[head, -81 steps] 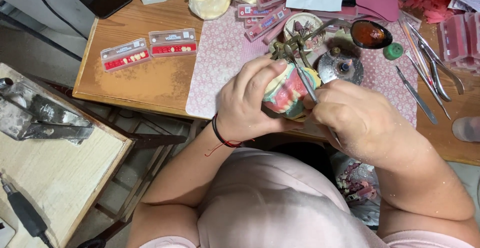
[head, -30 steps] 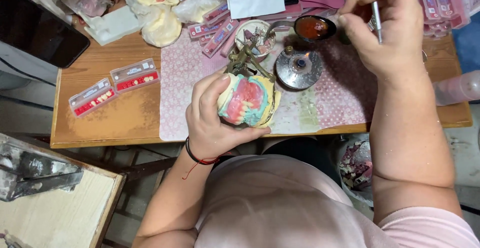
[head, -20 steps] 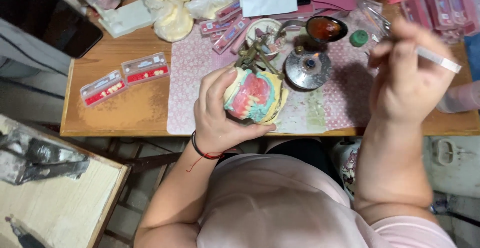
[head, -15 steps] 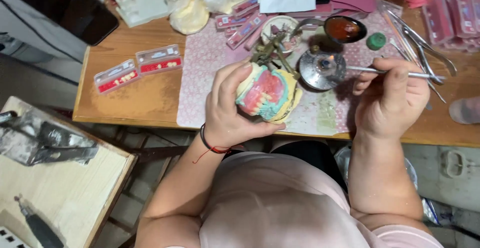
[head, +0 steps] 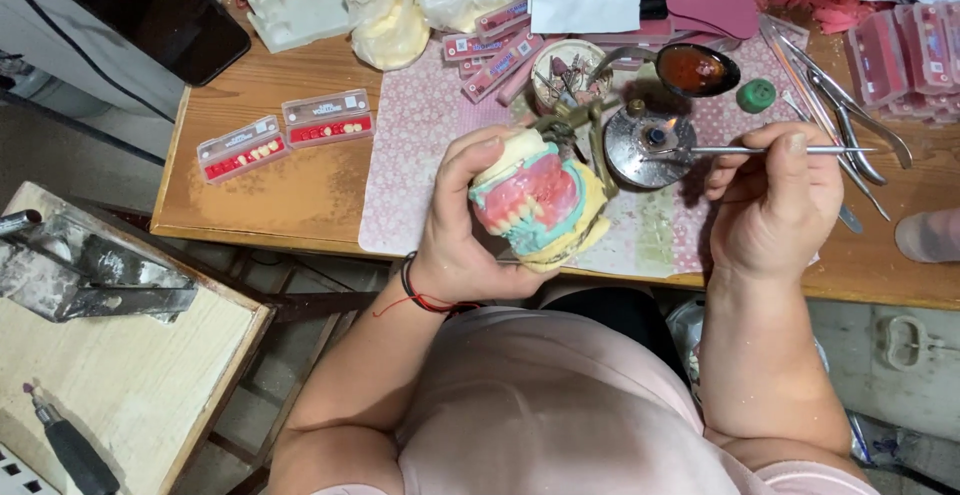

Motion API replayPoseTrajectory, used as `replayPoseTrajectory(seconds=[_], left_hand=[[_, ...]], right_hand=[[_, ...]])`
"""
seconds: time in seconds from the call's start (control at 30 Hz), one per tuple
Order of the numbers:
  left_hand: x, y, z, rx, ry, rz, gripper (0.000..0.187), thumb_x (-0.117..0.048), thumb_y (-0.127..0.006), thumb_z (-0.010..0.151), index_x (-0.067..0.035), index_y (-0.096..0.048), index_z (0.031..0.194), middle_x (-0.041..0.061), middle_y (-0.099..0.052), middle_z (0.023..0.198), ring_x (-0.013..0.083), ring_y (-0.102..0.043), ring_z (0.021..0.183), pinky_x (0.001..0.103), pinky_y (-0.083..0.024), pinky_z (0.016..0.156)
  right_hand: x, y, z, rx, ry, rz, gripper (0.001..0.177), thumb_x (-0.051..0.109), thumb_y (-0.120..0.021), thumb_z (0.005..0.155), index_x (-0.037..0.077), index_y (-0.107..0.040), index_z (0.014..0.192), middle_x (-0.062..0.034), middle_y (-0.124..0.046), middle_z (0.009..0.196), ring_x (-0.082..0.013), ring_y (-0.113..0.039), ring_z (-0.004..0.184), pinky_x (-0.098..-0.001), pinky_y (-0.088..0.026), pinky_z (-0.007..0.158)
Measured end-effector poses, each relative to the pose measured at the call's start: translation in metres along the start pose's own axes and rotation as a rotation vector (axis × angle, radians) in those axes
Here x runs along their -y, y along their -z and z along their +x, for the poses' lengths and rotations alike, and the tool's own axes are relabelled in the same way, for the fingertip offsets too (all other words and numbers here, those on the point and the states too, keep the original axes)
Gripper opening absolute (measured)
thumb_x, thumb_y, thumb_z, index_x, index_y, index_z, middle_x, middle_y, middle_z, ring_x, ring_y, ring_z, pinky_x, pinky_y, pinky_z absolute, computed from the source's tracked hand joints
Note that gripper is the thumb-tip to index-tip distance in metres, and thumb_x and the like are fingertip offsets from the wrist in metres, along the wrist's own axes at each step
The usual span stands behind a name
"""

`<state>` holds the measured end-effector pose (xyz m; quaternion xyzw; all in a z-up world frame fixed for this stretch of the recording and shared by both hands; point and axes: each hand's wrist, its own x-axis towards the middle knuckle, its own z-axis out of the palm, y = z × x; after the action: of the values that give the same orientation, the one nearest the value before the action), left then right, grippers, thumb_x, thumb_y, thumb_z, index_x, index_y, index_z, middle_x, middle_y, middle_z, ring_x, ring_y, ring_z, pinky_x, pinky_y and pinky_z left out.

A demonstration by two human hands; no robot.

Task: Refining the wax model of a set of dentures using a dental probe and heat source to shape the gingival areas.

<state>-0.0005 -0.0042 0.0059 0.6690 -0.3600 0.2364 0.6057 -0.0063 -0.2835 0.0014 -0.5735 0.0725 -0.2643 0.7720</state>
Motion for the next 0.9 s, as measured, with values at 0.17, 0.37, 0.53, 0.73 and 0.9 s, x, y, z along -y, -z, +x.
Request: replayPoseTrajectory(seconds=[0.17, 0.37, 0.53, 0.73, 0.9], left_hand=[[-0.009, -0.015, -0.007, -0.041, 0.063, -0.346, 0.088, -0.025, -0.084, 0.087, -0.009, -0.027, 0.151, 0.020, -0.043, 0.150, 0.0414, -0.048, 0.149, 0.052, -0.040, 0.131], [-0.012, -0.028, -0.013, -0.078, 0.154, -0.654, 0.085, -0.022, -0.083, 0.087, -0.016, -0.024, 0.148, 0.026, -0.038, 0.154, 0.0337, -0.045, 0.150, 0.047, -0.038, 0.127], [-0.011, -0.024, -0.021, -0.131, 0.293, -0.836, 0.086, -0.007, -0.083, 0.085, -0.015, -0.027, 0.149, 0.031, -0.035, 0.163, 0.0331, -0.046, 0.150, 0.048, -0.044, 0.125], [-0.007, -0.023, -0.032, -0.211, 0.510, -1.033, 0.107, -0.027, -0.086, 0.077, -0.003, -0.021, 0.159, 0.029, -0.033, 0.163, 0.0380, -0.046, 0.146, 0.056, -0.045, 0.122], [-0.005, -0.030, -0.035, -0.274, 0.566, -1.131, 0.109, -0.032, -0.086, 0.076, 0.003, -0.028, 0.160, 0.026, -0.039, 0.162, 0.0376, -0.046, 0.147, 0.053, -0.041, 0.125]], right_hand=[[0.001, -0.002, 0.001, -0.042, -0.023, 0.010, 0.040, 0.047, -0.074, 0.095, 0.010, -0.061, 0.093, -0.0097, -0.055, 0.069, -0.0159, -0.053, 0.052, -0.0248, -0.042, 0.048], [0.000, -0.001, 0.003, -0.036, -0.004, 0.014, 0.038, 0.045, -0.073, 0.097, 0.010, -0.059, 0.095, -0.0106, -0.054, 0.072, -0.0177, -0.054, 0.054, -0.0264, -0.041, 0.046], [0.004, -0.001, 0.004, -0.046, -0.021, 0.018, 0.037, 0.043, -0.073, 0.097, 0.009, -0.060, 0.098, -0.0124, -0.055, 0.075, -0.0174, -0.055, 0.055, -0.0267, -0.044, 0.047], [0.008, 0.002, 0.015, -0.129, -0.036, 0.091, 0.033, 0.040, -0.072, 0.096, 0.007, -0.065, 0.095, -0.0137, -0.061, 0.073, -0.0193, -0.056, 0.052, -0.0273, -0.046, 0.045], [0.016, 0.001, 0.025, -0.087, -0.021, 0.035, 0.032, 0.036, -0.071, 0.099, 0.006, -0.066, 0.107, -0.0168, -0.073, 0.088, -0.0173, -0.069, 0.062, -0.0237, -0.055, 0.050]])
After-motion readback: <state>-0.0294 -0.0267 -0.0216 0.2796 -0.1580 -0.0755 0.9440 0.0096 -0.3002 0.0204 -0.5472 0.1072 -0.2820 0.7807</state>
